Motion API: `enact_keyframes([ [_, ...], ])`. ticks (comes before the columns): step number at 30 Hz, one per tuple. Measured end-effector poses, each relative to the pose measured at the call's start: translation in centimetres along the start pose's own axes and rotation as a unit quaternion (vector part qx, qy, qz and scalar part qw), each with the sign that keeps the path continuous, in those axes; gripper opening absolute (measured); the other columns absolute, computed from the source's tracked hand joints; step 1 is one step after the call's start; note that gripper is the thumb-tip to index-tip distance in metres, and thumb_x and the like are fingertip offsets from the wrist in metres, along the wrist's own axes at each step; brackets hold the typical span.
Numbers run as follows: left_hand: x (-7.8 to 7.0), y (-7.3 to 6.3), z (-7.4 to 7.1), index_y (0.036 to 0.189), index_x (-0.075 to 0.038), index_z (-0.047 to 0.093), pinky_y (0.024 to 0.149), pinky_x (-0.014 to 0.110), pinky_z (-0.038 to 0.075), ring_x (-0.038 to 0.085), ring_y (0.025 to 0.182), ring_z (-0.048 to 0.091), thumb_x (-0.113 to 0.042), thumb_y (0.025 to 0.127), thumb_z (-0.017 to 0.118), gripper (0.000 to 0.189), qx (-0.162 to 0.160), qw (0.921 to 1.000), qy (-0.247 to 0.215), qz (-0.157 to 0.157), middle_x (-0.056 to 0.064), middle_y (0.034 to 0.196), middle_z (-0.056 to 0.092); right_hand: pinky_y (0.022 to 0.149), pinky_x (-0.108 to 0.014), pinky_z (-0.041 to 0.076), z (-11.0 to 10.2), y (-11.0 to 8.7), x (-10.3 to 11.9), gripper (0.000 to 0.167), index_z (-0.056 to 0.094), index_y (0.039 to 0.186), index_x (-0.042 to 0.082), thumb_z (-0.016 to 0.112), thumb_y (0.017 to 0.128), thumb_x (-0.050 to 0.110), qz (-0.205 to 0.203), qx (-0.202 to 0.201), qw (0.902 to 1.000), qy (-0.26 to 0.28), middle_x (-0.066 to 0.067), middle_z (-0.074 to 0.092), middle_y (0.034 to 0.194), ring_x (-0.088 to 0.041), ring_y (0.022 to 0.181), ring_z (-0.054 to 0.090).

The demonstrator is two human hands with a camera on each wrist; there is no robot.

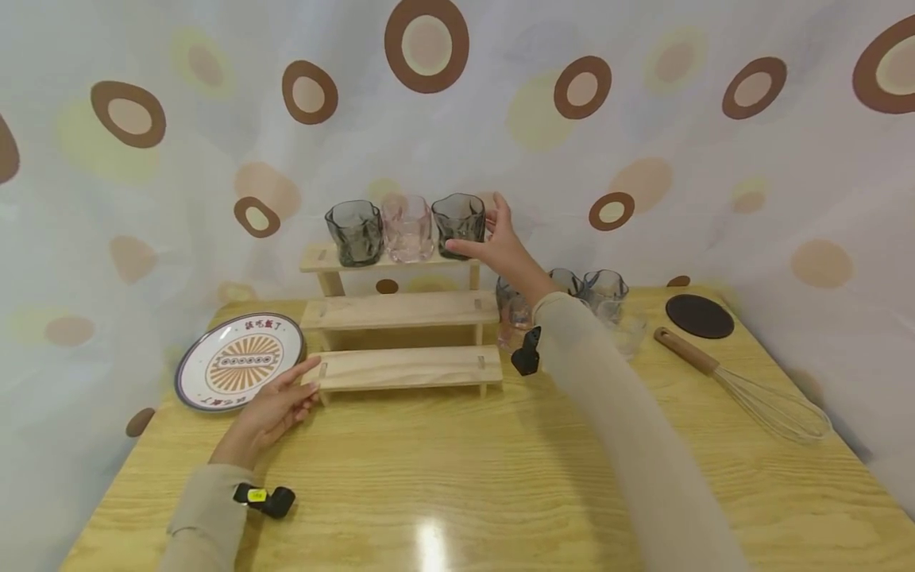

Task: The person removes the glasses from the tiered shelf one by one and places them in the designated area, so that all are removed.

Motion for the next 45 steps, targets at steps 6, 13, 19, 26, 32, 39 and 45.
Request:
enact_keyframes([
  [6, -0.1, 0.1, 0.2, 0.149, -0.011, 0.03, 0.051, 0.016, 0.038, 0.006, 0.063, 0.046, -0.007, 0.097, 0.053, 0.057, 0.004, 1.0, -0.006, 0.002, -0.001, 0.075, 0.059, 0.113, -0.047, 0.018, 0.5, 0.8, -0.5, 0.111, -0.013, 0.15, 0.03, 0.073, 0.081, 0.04, 0.022, -0.022, 0.9992, -0.024, -0.011, 0.0, 0.157, -0.026, 0.144, 0.006],
  [13, 0.1, 0.1, 0.1, 0.149, -0.011, 0.031, 0.052, 0.016, 0.038, 0.006, 0.063, 0.046, -0.006, 0.097, 0.052, 0.057, 0.004, 1.0, -0.005, 0.003, -0.001, 0.076, 0.059, 0.111, -0.053, 0.016, 1.2, 1.1, -0.5, 0.113, -0.011, 0.15, 0.034, 0.074, 0.077, 0.048, 0.022, -0.025, 0.9985, -0.044, -0.005, -0.009, 0.158, -0.027, 0.144, 0.0],
  [19, 0.0, 0.0, 0.1, 0.149, -0.011, 0.031, 0.052, 0.016, 0.038, 0.006, 0.063, 0.046, -0.006, 0.097, 0.053, 0.057, 0.004, 1.0, -0.007, 0.004, -0.001, 0.076, 0.059, 0.11, -0.056, 0.017, 1.5, 1.0, -0.4, 0.112, -0.011, 0.15, 0.034, 0.072, 0.077, 0.051, 0.023, -0.029, 0.9978, -0.056, -0.003, -0.01, 0.157, -0.029, 0.144, 0.001],
  [26, -0.2, -0.2, 0.2, 0.149, -0.012, 0.031, 0.052, 0.016, 0.038, 0.007, 0.063, 0.045, -0.007, 0.097, 0.053, 0.057, 0.0, 1.0, -0.001, 0.003, 0.0, 0.077, 0.059, 0.112, -0.051, 0.015, 1.9, 0.9, -0.1, 0.094, -0.003, 0.152, 0.023, 0.062, 0.088, 0.045, 0.016, -0.05, 0.9982, -0.03, -0.01, -0.002, 0.157, -0.027, 0.144, 0.003],
  [32, -0.1, -0.1, 0.2, 0.149, -0.013, 0.031, 0.052, 0.016, 0.037, 0.007, 0.063, 0.045, -0.007, 0.097, 0.052, 0.056, -0.003, 1.0, -0.001, 0.001, 0.0, 0.076, 0.059, 0.113, -0.05, 0.014, 2.0, 0.9, -0.2, 0.09, 0.0, 0.152, 0.021, 0.062, 0.09, 0.042, 0.005, -0.06, 0.998, -0.02, -0.009, 0.003, 0.157, -0.026, 0.144, 0.005],
  [39, 0.1, 0.0, 0.1, 0.148, -0.013, 0.033, 0.052, 0.016, 0.038, 0.007, 0.063, 0.046, -0.006, 0.097, 0.052, 0.055, -0.004, 1.0, 0.001, 0.002, 0.0, 0.077, 0.059, 0.114, -0.041, 0.018, 2.1, 0.6, -0.4, 0.089, 0.006, 0.153, 0.02, 0.064, 0.088, 0.041, -0.004, -0.083, 0.9965, -0.004, -0.009, 0.009, 0.157, -0.022, 0.144, 0.01],
  [45, 0.1, 0.0, 0.1, 0.148, -0.012, 0.034, 0.052, 0.017, 0.038, 0.007, 0.064, 0.046, -0.006, 0.097, 0.052, 0.055, -0.01, 0.9999, 0.003, 0.002, 0.0, 0.077, 0.058, 0.114, -0.04, 0.018, 1.8, 0.1, -0.6, 0.091, 0.008, 0.153, 0.024, 0.065, 0.086, 0.046, 0.002, -0.093, 0.9956, 0.001, -0.007, 0.007, 0.158, -0.021, 0.144, 0.01],
])
Point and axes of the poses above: each hand's wrist, its own y-axis towards the middle knuckle, its own z-axis out of the palm, x = y × z, the point moved 2 cm from there along y, towards the middle knuckle
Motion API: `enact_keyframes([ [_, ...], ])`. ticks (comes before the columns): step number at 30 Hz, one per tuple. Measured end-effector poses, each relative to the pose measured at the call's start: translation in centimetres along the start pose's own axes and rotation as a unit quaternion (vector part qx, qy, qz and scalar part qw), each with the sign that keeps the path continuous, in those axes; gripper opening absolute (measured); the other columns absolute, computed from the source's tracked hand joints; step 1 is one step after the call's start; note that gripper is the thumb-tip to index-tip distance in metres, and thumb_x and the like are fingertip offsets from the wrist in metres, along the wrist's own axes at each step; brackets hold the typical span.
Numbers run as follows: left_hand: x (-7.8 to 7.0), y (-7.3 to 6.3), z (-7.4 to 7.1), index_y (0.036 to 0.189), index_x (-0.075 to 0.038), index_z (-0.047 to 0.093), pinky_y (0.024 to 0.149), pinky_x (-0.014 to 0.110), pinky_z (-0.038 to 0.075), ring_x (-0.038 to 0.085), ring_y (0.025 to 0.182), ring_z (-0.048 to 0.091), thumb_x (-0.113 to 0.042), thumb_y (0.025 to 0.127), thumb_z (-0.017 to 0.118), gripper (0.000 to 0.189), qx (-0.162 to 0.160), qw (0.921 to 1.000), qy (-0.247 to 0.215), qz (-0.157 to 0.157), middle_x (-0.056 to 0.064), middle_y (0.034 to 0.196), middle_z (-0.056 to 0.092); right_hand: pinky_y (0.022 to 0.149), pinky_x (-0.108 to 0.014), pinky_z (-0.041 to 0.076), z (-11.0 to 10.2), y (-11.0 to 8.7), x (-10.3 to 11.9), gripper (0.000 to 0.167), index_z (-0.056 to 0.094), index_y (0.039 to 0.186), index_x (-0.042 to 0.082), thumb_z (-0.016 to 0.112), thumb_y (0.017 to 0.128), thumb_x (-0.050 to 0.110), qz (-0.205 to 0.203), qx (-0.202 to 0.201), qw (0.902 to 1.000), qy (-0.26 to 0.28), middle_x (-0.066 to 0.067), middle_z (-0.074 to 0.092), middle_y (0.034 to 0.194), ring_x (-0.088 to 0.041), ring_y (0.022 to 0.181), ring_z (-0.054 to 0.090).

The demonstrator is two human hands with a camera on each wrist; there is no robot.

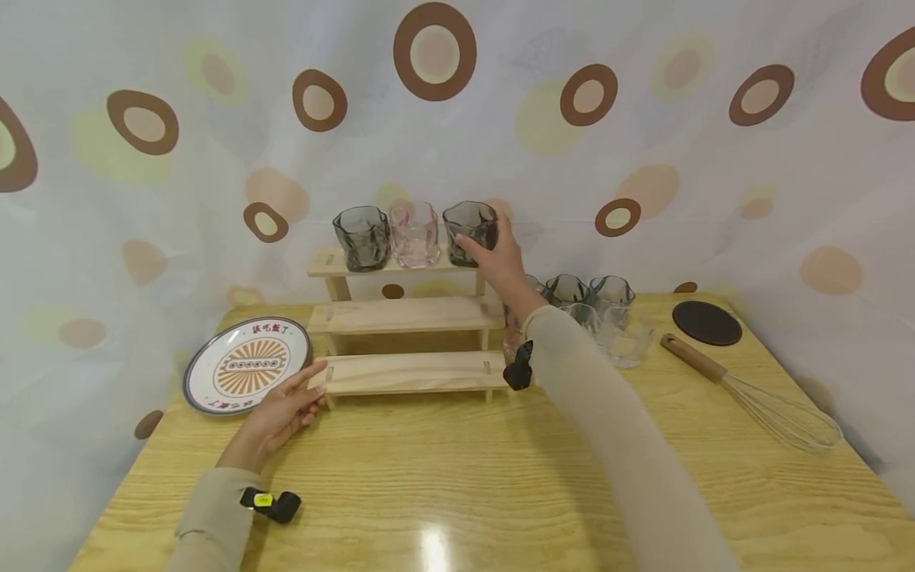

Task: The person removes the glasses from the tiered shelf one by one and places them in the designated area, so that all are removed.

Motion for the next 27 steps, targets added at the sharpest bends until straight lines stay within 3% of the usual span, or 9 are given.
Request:
enact_keyframes([
  [6, 0.0, 0.0, 0.0, 0.148, -0.012, 0.033, 0.051, 0.016, 0.038, 0.007, 0.063, 0.046, -0.006, 0.097, 0.053, 0.055, -0.001, 1.0, 0.0, 0.004, 0.0, 0.076, 0.058, 0.112, -0.042, 0.021, -1.3, -0.8, -0.1, 0.093, 0.005, 0.153, 0.022, 0.065, 0.086, 0.046, -0.006, 0.003, 1.0, -0.001, -0.006, 0.01, 0.157, -0.021, 0.143, 0.013],
  [13, 0.0, 0.0, -0.1, 0.149, -0.012, 0.032, 0.051, 0.016, 0.037, 0.006, 0.063, 0.045, -0.006, 0.097, 0.052, 0.056, 0.004, 1.0, 0.0, 0.004, -0.001, 0.076, 0.058, 0.112, -0.044, 0.022, -2.9, -3.4, 1.7, 0.081, 0.006, 0.152, 0.009, 0.06, 0.094, 0.025, -0.016, 0.017, 0.9997, 0.012, -0.015, 0.018, 0.154, -0.028, 0.141, 0.019],
  [19, 0.0, -0.1, 0.0, 0.149, -0.012, 0.031, 0.051, 0.016, 0.037, 0.006, 0.062, 0.045, -0.006, 0.097, 0.052, 0.056, 0.002, 1.0, -0.002, 0.002, 0.0, 0.076, 0.058, 0.112, -0.045, 0.02, -4.6, -3.6, -0.5, 0.087, 0.004, 0.153, 0.016, 0.062, 0.091, 0.035, -0.016, 0.006, 0.9999, -0.003, -0.01, 0.012, 0.156, -0.027, 0.143, 0.013],
  [27, 0.0, 0.0, 0.1, 0.149, -0.012, 0.031, 0.05, 0.016, 0.038, 0.006, 0.062, 0.046, -0.006, 0.096, 0.053, 0.057, 0.005, 1.0, -0.006, 0.003, 0.0, 0.075, 0.059, 0.108, -0.048, 0.028, -6.6, -6.0, -1.2, 0.085, 0.006, 0.153, 0.017, 0.062, 0.092, 0.034, -0.034, 0.006, 0.9994, -0.007, -0.013, 0.022, 0.153, -0.03, 0.139, 0.024],
])
Point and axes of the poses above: each hand's wrist, its own y-axis towards the middle knuckle, its own z-axis out of the palm, x = y × z, the point moved 2 cm from there along y, towards the middle knuckle
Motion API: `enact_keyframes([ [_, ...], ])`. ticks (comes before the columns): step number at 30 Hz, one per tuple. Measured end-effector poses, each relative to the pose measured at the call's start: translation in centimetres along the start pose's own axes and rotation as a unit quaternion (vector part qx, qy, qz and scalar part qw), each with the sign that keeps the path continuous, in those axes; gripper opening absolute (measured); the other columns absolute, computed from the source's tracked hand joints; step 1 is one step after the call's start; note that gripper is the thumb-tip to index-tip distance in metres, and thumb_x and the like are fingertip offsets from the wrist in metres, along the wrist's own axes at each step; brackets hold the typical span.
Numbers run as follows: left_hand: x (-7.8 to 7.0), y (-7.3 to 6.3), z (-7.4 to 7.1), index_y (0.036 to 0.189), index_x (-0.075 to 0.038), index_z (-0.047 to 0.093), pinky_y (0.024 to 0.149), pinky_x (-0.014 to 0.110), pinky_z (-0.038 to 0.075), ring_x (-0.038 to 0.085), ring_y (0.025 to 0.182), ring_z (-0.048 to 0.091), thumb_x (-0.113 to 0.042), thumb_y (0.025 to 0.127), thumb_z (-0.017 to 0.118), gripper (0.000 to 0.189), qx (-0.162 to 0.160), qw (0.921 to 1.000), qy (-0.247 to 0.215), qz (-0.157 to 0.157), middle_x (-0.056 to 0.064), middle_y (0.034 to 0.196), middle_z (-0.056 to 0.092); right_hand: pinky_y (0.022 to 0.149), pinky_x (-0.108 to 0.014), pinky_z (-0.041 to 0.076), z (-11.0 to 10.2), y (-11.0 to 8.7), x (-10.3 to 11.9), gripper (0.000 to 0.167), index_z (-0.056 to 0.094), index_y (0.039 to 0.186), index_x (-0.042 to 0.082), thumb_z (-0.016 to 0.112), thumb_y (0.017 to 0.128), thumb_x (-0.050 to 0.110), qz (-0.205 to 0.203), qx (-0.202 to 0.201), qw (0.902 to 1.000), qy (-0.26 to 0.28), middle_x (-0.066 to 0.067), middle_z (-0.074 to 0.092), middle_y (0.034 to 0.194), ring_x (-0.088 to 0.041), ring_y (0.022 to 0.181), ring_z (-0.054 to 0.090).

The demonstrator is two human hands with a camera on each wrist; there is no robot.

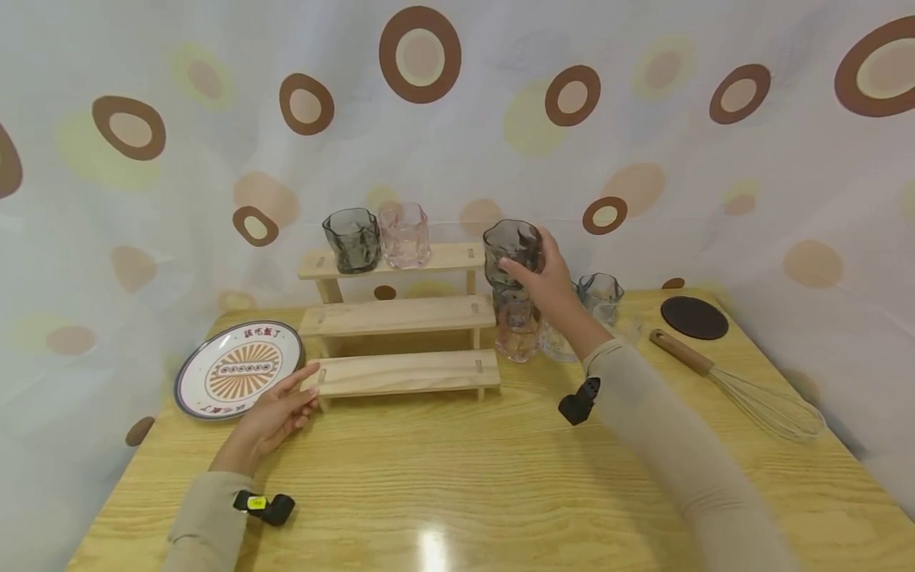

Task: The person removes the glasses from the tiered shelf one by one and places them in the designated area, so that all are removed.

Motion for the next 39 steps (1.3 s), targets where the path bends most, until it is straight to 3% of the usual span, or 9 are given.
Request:
enact_keyframes([
  [7, 0.1, 0.1, 0.0, 0.149, -0.011, 0.029, 0.051, 0.015, 0.038, 0.006, 0.061, 0.046, -0.004, 0.097, 0.05, 0.057, 0.007, 0.9999, -0.01, 0.001, -0.001, 0.074, 0.059, 0.107, -0.049, 0.028, -1.3, -2.7, -1.2, 0.081, 0.011, 0.152, 0.015, 0.063, 0.092, 0.029, 0.004, 0.024, 0.9997, 0.008, -0.015, 0.023, 0.151, -0.03, 0.139, 0.024],
  [16, 0.0, 0.1, -0.1, 0.15, -0.011, 0.028, 0.05, 0.015, 0.038, 0.005, 0.06, 0.047, -0.003, 0.097, 0.05, 0.057, 0.007, 0.9998, -0.017, -0.003, -0.001, 0.073, 0.059, 0.107, -0.046, 0.03, -2.0, -4.9, -2.7, 0.07, 0.021, 0.148, 0.01, 0.062, 0.093, 0.021, -0.018, 0.026, 0.9993, 0.019, -0.016, 0.031, 0.146, -0.031, 0.137, 0.029],
  [21, 0.0, 0.1, 0.0, 0.15, -0.01, 0.027, 0.05, 0.015, 0.038, 0.006, 0.061, 0.046, -0.004, 0.097, 0.051, 0.058, 0.012, 0.9998, -0.018, -0.001, -0.001, 0.074, 0.059, 0.109, -0.046, 0.026, -2.2, -6.2, -3.6, 0.083, 0.009, 0.153, 0.013, 0.063, 0.092, 0.029, 0.028, 0.018, 0.9994, -0.001, -0.017, 0.026, 0.148, -0.03, 0.137, 0.026],
  [23, 0.0, 0.1, 0.1, 0.15, -0.01, 0.027, 0.05, 0.015, 0.038, 0.006, 0.061, 0.046, -0.004, 0.097, 0.051, 0.058, 0.014, 0.9997, -0.018, -0.001, -0.001, 0.074, 0.06, 0.104, -0.04, 0.032, -2.2, -6.8, -4.1, 0.087, 0.003, 0.153, 0.015, 0.062, 0.092, 0.032, 0.05, 0.017, 0.9985, -0.016, -0.017, 0.031, 0.141, -0.027, 0.131, 0.033],
  [28, 0.0, 0.0, 0.1, 0.15, -0.01, 0.026, 0.049, 0.015, 0.038, 0.006, 0.061, 0.046, -0.004, 0.097, 0.05, 0.058, 0.015, 0.9998, -0.016, 0.0, -0.001, 0.074, 0.059, 0.088, -0.024, 0.041, -1.9, -8.3, -5.3, 0.086, 0.003, 0.153, 0.013, 0.062, 0.093, 0.027, 0.066, 0.036, 0.9971, -0.007, -0.016, 0.036, 0.132, -0.023, 0.119, 0.04],
  [33, 0.0, 0.0, 0.0, 0.15, -0.01, 0.026, 0.049, 0.015, 0.038, 0.005, 0.061, 0.046, -0.005, 0.097, 0.05, 0.058, 0.016, 0.9998, -0.011, 0.003, -0.001, 0.074, 0.059, 0.098, -0.033, 0.041, -1.5, -9.3, -6.3, 0.087, 0.004, 0.152, 0.007, 0.065, 0.091, 0.022, 0.077, 0.055, 0.9951, 0.027, -0.02, 0.026, 0.147, -0.035, 0.135, 0.029],
  [36, 0.0, 0.0, 0.0, 0.15, -0.01, 0.026, 0.05, 0.015, 0.038, 0.005, 0.062, 0.046, -0.005, 0.097, 0.05, 0.058, 0.018, 0.9998, -0.008, 0.004, -0.001, 0.075, 0.058, 0.098, -0.028, 0.041, -1.2, -9.8, -7.0, 0.087, 0.003, 0.151, 0.005, 0.065, 0.091, 0.019, 0.082, 0.061, 0.9939, 0.042, -0.02, 0.024, 0.149, -0.037, 0.137, 0.025],
  [39, 0.0, 0.0, 0.1, 0.15, -0.01, 0.026, 0.05, 0.015, 0.038, 0.005, 0.062, 0.046, -0.004, 0.098, 0.05, 0.058, 0.021, 0.9997, -0.006, 0.004, -0.001, 0.075, 0.058, 0.09, -0.019, 0.044, -1.1, -10.2, -7.8, 0.079, 0.011, 0.148, 0.002, 0.064, 0.091, 0.014, 0.08, 0.062, 0.9932, 0.057, -0.022, 0.028, 0.145, -0.037, 0.133, 0.031],
])
Point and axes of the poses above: each hand's wrist, its own y-axis towards the middle knuckle, its own z-axis out of the palm, x = y × z, the point moved 2 cm from there along y, towards the middle knuckle
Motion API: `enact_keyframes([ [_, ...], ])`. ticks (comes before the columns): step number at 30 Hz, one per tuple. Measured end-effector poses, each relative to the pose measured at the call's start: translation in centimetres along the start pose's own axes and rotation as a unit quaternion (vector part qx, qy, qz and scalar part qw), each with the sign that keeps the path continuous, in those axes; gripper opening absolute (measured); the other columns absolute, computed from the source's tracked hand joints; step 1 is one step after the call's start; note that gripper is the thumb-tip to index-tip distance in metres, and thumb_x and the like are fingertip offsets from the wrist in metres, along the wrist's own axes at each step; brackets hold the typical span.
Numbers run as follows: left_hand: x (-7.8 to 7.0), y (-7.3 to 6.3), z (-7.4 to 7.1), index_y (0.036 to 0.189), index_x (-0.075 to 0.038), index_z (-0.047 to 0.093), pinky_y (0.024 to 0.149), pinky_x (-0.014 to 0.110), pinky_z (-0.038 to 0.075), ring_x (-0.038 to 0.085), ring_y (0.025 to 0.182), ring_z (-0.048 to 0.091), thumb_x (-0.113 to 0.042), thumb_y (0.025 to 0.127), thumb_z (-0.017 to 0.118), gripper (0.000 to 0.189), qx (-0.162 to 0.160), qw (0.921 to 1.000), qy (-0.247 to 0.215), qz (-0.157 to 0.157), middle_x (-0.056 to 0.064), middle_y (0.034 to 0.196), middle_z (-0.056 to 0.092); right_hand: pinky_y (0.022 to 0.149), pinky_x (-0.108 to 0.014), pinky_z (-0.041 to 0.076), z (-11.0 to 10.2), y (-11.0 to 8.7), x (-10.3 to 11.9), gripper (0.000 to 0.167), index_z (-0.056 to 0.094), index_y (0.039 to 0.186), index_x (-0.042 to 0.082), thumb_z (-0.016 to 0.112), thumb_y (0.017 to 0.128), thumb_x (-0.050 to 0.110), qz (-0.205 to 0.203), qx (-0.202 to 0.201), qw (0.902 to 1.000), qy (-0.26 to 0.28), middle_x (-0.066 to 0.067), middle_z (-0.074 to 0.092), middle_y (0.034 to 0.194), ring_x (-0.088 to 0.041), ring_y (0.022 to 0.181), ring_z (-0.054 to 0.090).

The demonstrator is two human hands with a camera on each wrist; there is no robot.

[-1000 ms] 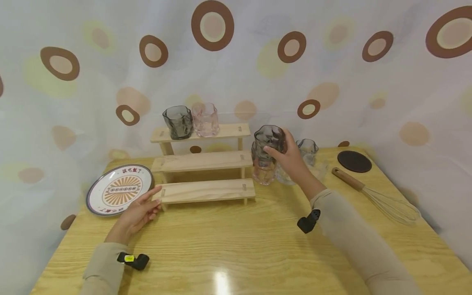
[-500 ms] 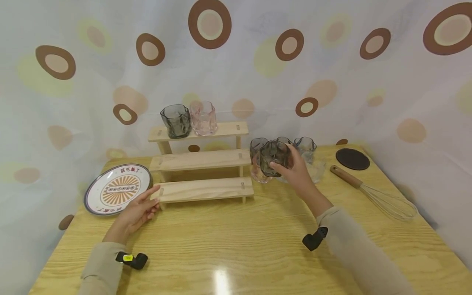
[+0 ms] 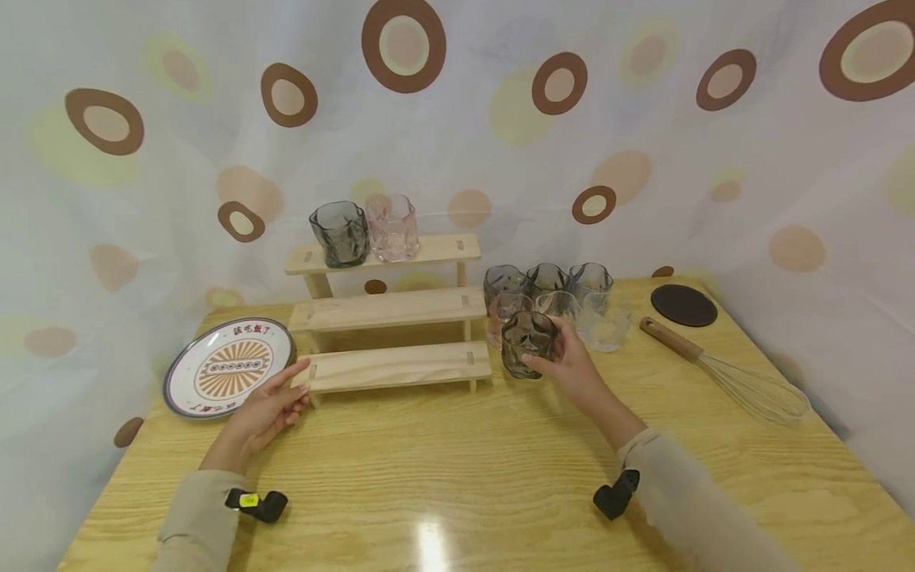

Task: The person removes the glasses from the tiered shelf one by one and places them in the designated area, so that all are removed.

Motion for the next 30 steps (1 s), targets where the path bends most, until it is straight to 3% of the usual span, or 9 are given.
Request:
enact_keyframes([
  [4, 0.0, 0.0, 0.0, 0.15, -0.01, 0.026, 0.05, 0.015, 0.038, 0.005, 0.062, 0.047, -0.005, 0.098, 0.05, 0.058, 0.003, 1.0, 0.001, 0.0, -0.001, 0.074, 0.059, 0.085, -0.017, 0.046, 0.2, -0.1, -0.8, 0.068, 0.02, 0.142, -0.001, 0.063, 0.091, 0.01, -0.005, 0.0, 0.9999, 0.014, -0.024, 0.031, 0.141, -0.036, 0.128, 0.035],
  [13, -0.1, -0.1, 0.1, 0.15, -0.011, 0.027, 0.05, 0.014, 0.038, 0.005, 0.062, 0.046, -0.006, 0.098, 0.051, 0.058, -0.002, 1.0, 0.006, -0.002, -0.002, 0.075, 0.058, 0.086, -0.017, 0.046, 0.0, 0.4, -2.1, 0.064, 0.021, 0.14, -0.003, 0.061, 0.091, 0.004, 0.012, -0.007, 0.9992, 0.036, -0.023, 0.027, 0.141, -0.039, 0.131, 0.03],
  [19, -0.1, -0.1, 0.1, 0.15, -0.011, 0.027, 0.05, 0.015, 0.039, 0.005, 0.063, 0.047, -0.006, 0.098, 0.05, 0.057, -0.002, 1.0, 0.008, -0.003, -0.001, 0.076, 0.058, 0.083, -0.017, 0.046, 0.0, 0.5, -2.7, 0.063, 0.021, 0.138, -0.004, 0.062, 0.091, 0.004, 0.033, -0.02, 0.9989, 0.026, -0.024, 0.027, 0.14, -0.037, 0.129, 0.032],
  [30, -0.2, -0.2, 0.1, 0.15, -0.011, 0.027, 0.05, 0.015, 0.039, 0.005, 0.063, 0.047, -0.006, 0.097, 0.051, 0.058, -0.005, 1.0, 0.003, -0.004, -0.001, 0.075, 0.058, 0.083, -0.016, 0.046, 1.0, 1.0, -3.5, 0.069, 0.016, 0.14, -0.006, 0.06, 0.086, -0.008, 0.032, -0.023, 0.9979, 0.052, -0.029, 0.024, 0.142, -0.043, 0.13, 0.03],
])
Point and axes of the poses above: each hand's wrist, its own y-axis towards the middle knuckle, its own z-axis out of the palm, x = y × z, the point moved 2 cm from there along y, towards the middle knuckle
